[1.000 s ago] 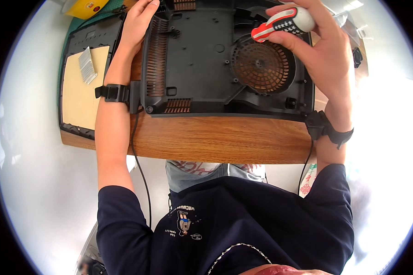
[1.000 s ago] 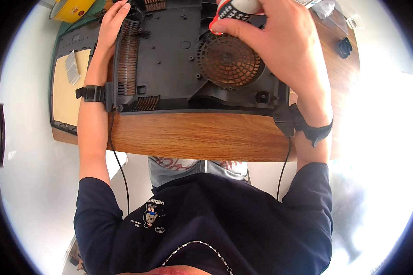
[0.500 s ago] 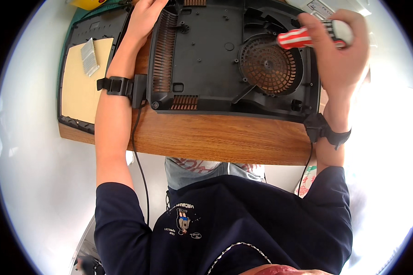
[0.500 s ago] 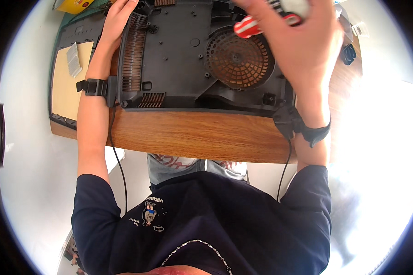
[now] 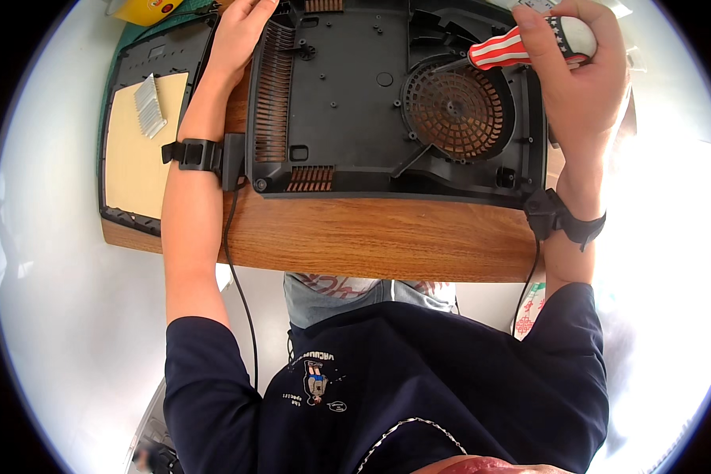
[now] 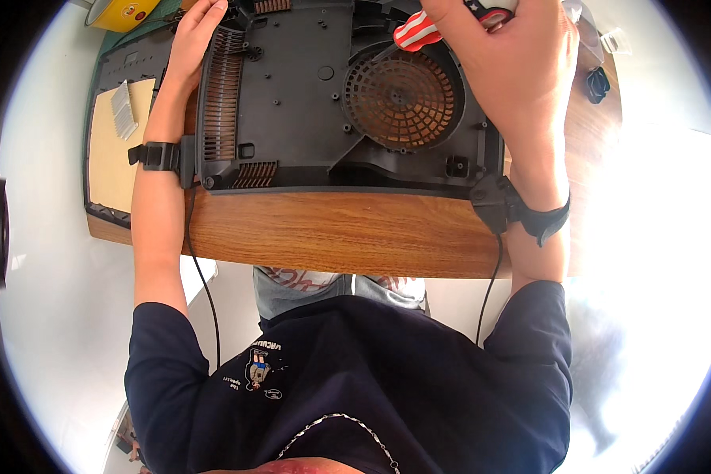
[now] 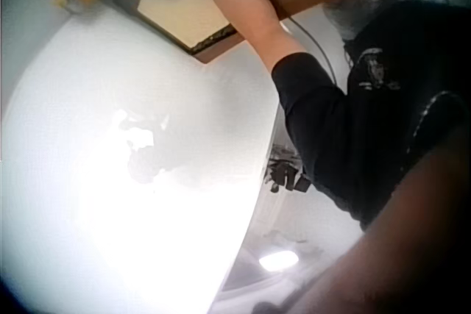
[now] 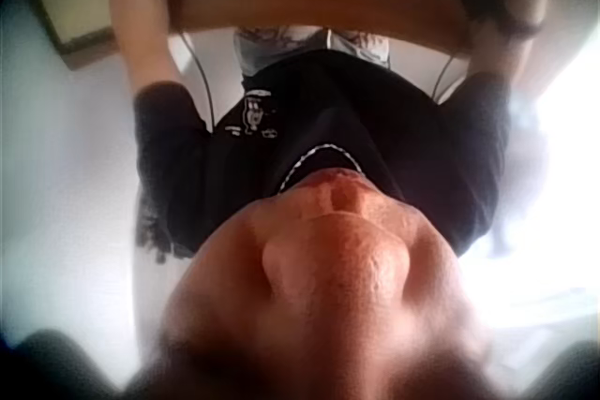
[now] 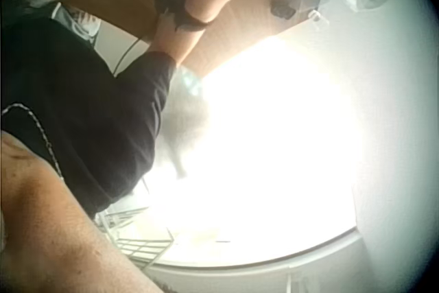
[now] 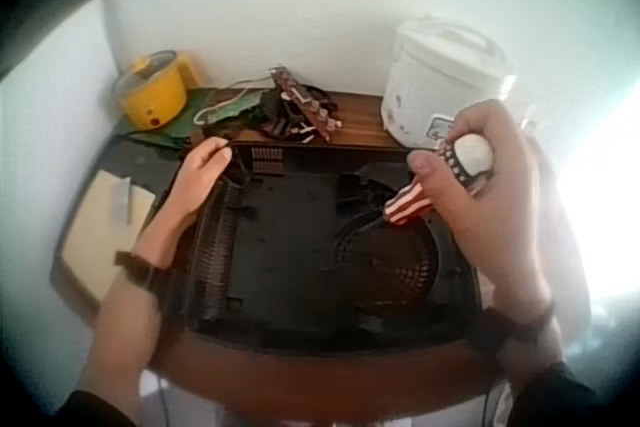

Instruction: The person uses a screwdriver to remove screws from a disassembled electronic device on a wooden table. They detach a red circuit board and continue unscrewing components from the black plastic housing.

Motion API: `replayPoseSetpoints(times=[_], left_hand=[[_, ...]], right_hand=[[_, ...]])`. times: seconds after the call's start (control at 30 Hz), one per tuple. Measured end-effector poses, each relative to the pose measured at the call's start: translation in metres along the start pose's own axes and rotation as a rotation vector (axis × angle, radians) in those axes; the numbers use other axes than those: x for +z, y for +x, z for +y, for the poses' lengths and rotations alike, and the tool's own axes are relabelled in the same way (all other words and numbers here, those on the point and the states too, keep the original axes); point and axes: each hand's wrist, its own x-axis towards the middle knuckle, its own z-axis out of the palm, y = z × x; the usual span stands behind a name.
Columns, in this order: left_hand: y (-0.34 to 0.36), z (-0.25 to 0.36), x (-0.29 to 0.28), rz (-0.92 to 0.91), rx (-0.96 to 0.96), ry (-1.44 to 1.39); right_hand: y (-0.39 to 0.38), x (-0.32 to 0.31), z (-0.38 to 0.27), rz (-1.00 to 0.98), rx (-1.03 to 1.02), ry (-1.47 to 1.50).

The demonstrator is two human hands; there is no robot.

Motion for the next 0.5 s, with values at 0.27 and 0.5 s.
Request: replayPoseSetpoints(times=[0.27, 0.5], left_hand=[[-0.006, 0.007, 0.003, -0.002, 0.006, -0.026], [-0.002, 0.005, 0.005, -0.017, 0.031, -0.052]], right_hand=[[-0.003, 0.014, 0.026, 0.034, -0.206, 0.017], [-0.001, 0.005, -0.004, -0.071, -0.009, 0.093]])
